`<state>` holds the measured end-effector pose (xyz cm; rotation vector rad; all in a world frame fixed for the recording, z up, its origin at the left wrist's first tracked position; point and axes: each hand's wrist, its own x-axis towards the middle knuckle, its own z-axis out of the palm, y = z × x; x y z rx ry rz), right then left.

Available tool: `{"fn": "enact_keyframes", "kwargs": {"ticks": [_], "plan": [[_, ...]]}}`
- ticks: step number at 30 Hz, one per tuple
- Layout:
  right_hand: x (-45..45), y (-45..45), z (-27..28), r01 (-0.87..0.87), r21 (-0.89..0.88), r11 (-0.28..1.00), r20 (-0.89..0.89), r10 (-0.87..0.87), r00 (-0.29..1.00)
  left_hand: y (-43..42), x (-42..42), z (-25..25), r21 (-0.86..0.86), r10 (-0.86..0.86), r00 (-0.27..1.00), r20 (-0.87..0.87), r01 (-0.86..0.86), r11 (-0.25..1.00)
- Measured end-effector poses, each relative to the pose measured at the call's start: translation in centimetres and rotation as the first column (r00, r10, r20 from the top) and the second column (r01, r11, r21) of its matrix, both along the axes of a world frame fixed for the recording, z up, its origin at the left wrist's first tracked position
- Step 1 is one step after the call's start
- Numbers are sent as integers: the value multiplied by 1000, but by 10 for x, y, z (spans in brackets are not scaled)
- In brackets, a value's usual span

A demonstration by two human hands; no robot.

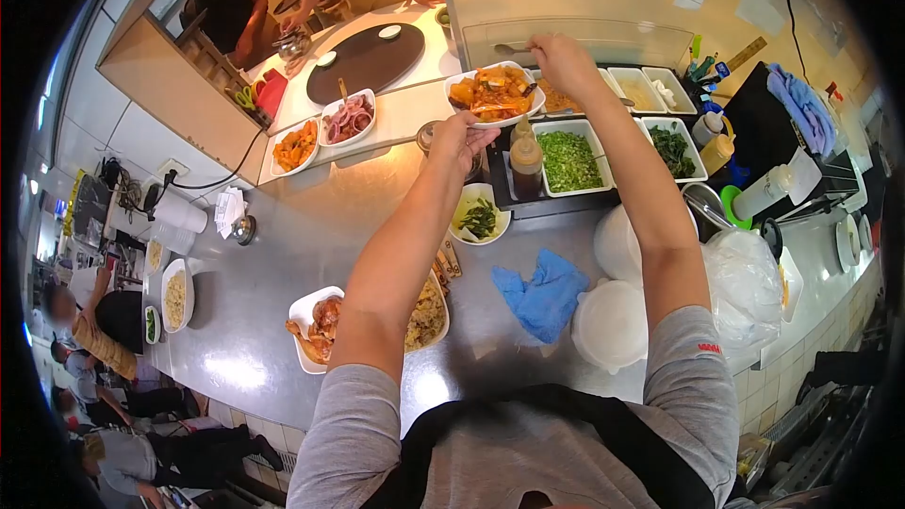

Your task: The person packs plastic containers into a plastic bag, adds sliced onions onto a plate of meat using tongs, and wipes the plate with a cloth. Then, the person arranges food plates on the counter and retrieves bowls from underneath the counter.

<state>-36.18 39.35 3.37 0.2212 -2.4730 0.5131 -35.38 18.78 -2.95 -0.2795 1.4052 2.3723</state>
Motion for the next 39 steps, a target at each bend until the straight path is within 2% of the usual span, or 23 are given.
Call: {"fn": "enact_keyframes", "kwargs": {"ticks": [2,5,8,11,14,17,20,23,27,30,33,36,39], "plan": [[9,-2,4,15,22,1000,-147,-12,989,-3,0,-3,25,0,1000,-3,0,1000],[8,14,-5,155,34,987,-155,-148,977,-10,-8,-14,65,-21,1000,-20,22,998],[3,37,-27,186,130,974,-9,-187,982,-21,-12,-17,50,-26,999,-35,28,998],[2,44,-44,141,68,988,141,-149,979,-29,-4,-6,26,34,996,-79,-32,999],[-4,54,-55,20,23,1000,380,-28,925,-40,-5,-4,33,32,997,-71,-30,999],[-3,57,-59,216,146,965,294,-251,922,-48,-4,-3,34,33,997,-74,-31,999],[-10,58,-71,183,114,977,88,-193,977,-55,-5,-4,37,30,995,-94,-27,999],[-16,50,-79,216,-10,976,267,-205,941,-55,0,1,35,35,995,-97,-32,999],[-15,49,-72,351,50,935,288,-350,891,-59,2,5,46,32,997,-76,-28,999],[-16,51,-77,295,-16,955,360,-270,893,-62,5,9,22,27,995,-100,-25,999],[-12,55,-74,290,74,954,406,-294,866,-64,5,8,25,40,993,-108,-38,999],[-12,53,-71,355,13,935,348,-337,875,-65,4,8,19,49,993,-108,-48,999],[-10,58,-71,244,-69,967,515,-175,839,-69,6,8,32,36,992,-118,-33,999]]}}
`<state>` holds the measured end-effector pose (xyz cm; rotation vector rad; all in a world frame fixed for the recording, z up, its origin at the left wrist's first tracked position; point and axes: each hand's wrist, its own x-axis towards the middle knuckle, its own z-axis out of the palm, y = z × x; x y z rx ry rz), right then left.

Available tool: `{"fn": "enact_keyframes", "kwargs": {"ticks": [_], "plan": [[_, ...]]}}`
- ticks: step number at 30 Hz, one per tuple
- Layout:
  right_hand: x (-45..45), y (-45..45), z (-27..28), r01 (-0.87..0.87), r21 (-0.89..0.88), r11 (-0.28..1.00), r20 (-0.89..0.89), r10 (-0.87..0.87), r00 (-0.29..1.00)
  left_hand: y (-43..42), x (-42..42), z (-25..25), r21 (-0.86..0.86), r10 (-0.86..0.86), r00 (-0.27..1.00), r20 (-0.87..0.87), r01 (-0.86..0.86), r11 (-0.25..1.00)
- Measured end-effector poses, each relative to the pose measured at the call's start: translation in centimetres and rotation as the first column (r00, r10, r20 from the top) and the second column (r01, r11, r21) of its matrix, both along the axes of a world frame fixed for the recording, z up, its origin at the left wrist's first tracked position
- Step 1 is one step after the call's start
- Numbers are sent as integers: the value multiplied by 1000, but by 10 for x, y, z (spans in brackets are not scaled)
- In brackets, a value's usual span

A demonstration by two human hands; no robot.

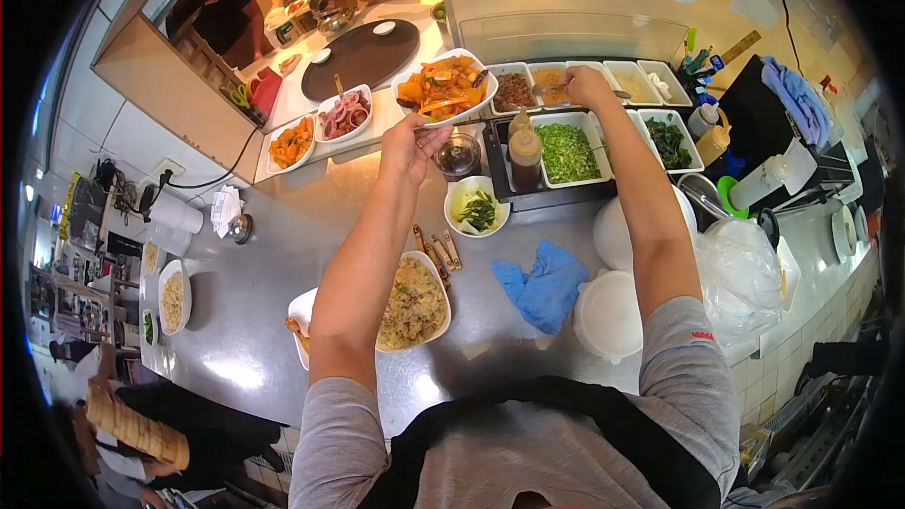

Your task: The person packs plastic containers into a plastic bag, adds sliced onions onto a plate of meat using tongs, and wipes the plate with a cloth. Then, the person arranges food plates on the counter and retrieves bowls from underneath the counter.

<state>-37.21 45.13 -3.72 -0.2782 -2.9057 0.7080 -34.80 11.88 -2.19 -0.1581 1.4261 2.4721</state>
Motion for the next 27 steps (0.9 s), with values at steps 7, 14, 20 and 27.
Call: {"fn": "enact_keyframes", "kwargs": {"ticks": [7,14,20,27], "plan": [[16,-10,-2,93,432,897,-192,-9,981,-7,5,1,5,5,1000,-1,-5,1000],[13,-41,0,-187,319,929,239,112,964,-13,9,4,-11,-33,999,7,33,999],[3,-45,-7,-73,429,900,59,52,997,-15,15,6,-23,-52,999,-9,52,998],[9,-9,11,6,511,860,-212,119,970,-22,26,9,7,-75,997,20,74,997]]}}
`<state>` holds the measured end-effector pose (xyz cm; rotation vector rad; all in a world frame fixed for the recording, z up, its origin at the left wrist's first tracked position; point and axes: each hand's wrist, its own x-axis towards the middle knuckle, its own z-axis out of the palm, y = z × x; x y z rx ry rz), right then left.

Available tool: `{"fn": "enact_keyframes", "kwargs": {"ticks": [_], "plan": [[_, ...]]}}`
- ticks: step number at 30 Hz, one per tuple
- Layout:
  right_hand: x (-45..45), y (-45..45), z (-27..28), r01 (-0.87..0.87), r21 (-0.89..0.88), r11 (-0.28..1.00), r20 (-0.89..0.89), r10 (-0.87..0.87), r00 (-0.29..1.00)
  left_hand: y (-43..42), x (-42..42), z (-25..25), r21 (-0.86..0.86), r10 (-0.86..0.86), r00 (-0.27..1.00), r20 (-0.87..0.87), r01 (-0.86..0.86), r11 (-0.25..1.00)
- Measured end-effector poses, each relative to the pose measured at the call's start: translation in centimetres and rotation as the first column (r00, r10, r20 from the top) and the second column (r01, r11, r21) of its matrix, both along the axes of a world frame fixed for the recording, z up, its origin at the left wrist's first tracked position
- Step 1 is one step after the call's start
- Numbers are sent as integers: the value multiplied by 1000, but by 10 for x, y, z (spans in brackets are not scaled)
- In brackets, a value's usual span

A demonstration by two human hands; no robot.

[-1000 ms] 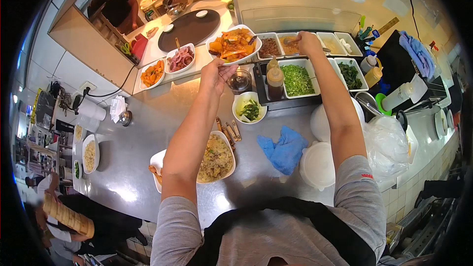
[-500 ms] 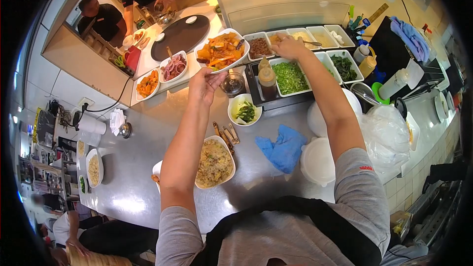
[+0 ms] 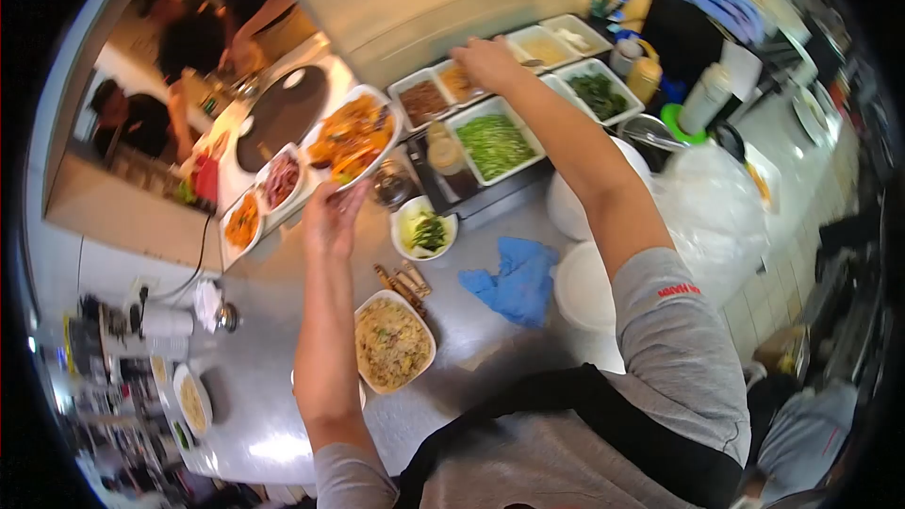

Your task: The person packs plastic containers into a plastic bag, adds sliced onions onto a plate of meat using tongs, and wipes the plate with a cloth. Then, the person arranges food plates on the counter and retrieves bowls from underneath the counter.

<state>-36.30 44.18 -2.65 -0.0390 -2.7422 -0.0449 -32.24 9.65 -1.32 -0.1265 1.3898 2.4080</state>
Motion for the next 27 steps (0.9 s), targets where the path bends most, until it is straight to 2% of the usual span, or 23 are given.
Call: {"fn": "enact_keyframes", "kwargs": {"ticks": [1,4,5,6,7,8,9,10,11,12,13,15,18,22,23,25,27], "plan": [[6,11,2,-59,-85,995,-8,58,998,-1,4,1,-5,-5,1000,-9,5,1000],[21,73,21,44,16,999,-77,-42,996,-7,21,5,-19,2,999,-33,-3,1000],[54,84,50,113,30,993,-54,-111,992,-12,27,7,-27,-5,999,-36,4,1000],[70,103,64,306,76,949,18,-308,951,-18,34,10,-35,-8,999,-40,6,999],[73,146,61,380,61,923,34,-383,923,-21,42,14,-25,-30,998,-53,29,999],[102,147,85,557,-48,829,126,-548,827,-21,53,19,-17,-44,997,-67,43,999],[127,150,92,625,-151,766,65,-623,779,-23,65,23,-12,-47,996,-80,46,999],[124,205,67,634,-183,751,120,-623,773,-25,74,25,0,-71,994,-86,71,997],[121,259,35,414,-197,889,98,-402,910,-25,84,28,18,-91,992,-86,93,996],[153,200,67,515,-198,834,197,-481,854,-24,94,31,39,-112,990,-87,116,993],[145,238,40,529,-11,849,328,-497,804,-22,104,34,38,-111,990,-82,115,993],[147,252,-1,634,-207,745,320,-561,763,-17,121,38,45,-127,989,-77,131,990],[153,235,-31,727,-377,574,258,-688,678,-15,145,38,65,-175,983,-57,178,982],[151,219,-27,704,-414,577,91,-743,663,-17,168,38,3,-196,979,-53,197,980],[153,217,-15,632,-499,592,26,-719,695,-19,172,37,-8,-186,982,-39,186,983],[158,188,33,474,-560,679,-148,-645,750,-18,180,35,-27,-177,984,-9,177,984],[156,186,65,140,-625,768,-413,-478,775,-16,187,32,-26,-182,983,-22,182,983]]}}
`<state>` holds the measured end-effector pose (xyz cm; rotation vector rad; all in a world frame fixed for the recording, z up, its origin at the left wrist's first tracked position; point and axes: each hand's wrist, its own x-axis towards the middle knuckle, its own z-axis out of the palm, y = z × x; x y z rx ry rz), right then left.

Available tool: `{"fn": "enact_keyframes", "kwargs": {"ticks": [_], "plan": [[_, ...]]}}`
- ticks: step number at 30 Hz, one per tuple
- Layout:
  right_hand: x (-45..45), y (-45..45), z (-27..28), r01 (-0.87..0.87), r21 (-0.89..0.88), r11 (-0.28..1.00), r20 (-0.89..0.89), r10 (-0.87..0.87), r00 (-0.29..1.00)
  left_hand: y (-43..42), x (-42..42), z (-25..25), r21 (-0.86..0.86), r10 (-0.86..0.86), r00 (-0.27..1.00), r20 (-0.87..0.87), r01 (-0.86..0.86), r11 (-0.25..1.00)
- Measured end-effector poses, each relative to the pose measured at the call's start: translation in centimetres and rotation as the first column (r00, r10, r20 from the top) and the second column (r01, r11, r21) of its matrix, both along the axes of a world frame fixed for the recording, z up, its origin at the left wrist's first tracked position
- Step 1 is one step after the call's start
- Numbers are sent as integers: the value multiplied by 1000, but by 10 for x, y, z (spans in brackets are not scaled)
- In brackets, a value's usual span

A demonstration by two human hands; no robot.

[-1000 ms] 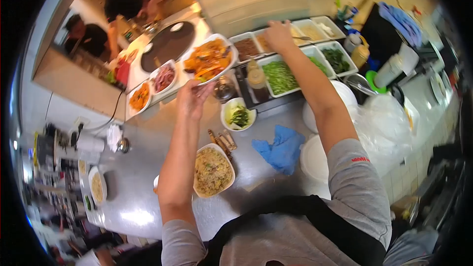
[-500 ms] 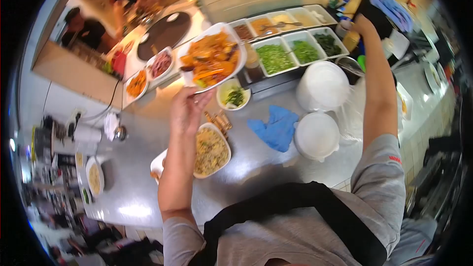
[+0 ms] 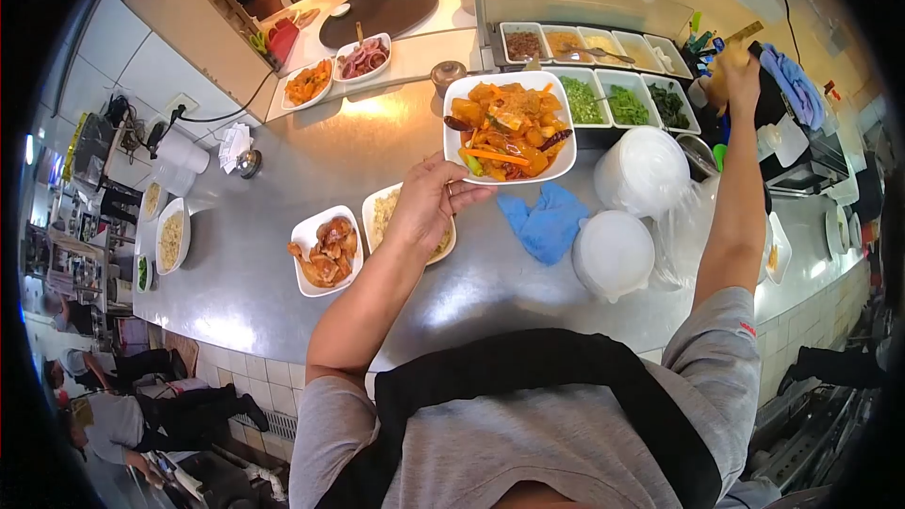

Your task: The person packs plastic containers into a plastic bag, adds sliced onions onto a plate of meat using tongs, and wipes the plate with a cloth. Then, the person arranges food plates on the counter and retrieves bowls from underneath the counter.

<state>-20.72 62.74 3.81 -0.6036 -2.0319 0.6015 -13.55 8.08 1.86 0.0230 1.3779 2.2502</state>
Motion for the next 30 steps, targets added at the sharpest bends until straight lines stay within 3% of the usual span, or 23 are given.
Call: {"fn": "enact_keyframes", "kwargs": {"ticks": [2,3,5,7,8,10,13,16,20,23,27,30], "plan": [[2,-26,42,-98,201,975,-116,123,986,3,7,-3,7,1,1000,4,-1,1000],[7,-43,56,-149,394,907,-33,176,984,6,10,-4,11,4,1000,14,-4,1000],[37,-121,94,-341,271,900,191,297,936,10,16,-10,9,3,1000,30,-3,1000],[63,-184,110,-573,207,793,360,482,798,14,20,-17,-1,-6,999,41,6,1000],[67,-193,104,-688,435,581,457,515,725,16,22,-21,-3,-2,999,51,3,1000],[78,-217,93,-762,468,448,681,366,634,19,25,-29,-11,6,997,72,-6,1000],[106,-261,91,-800,414,434,858,108,502,19,27,-42,-37,-26,997,79,28,999],[116,-283,81,-842,406,355,878,105,468,21,33,-41,-50,-42,997,59,45,998],[115,-285,77,-844,354,402,863,206,461,24,39,-40,-56,-36,998,55,39,998],[124,-278,82,-868,277,411,903,198,382,25,41,-37,-67,-41,997,63,46,997],[128,-260,88,-868,-128,479,821,543,179,28,40,-37,-17,-89,996,21,89,996],[114,-218,81,-843,-220,490,522,790,323,29,44,-38,78,-140,990,-8,140,987]]}}
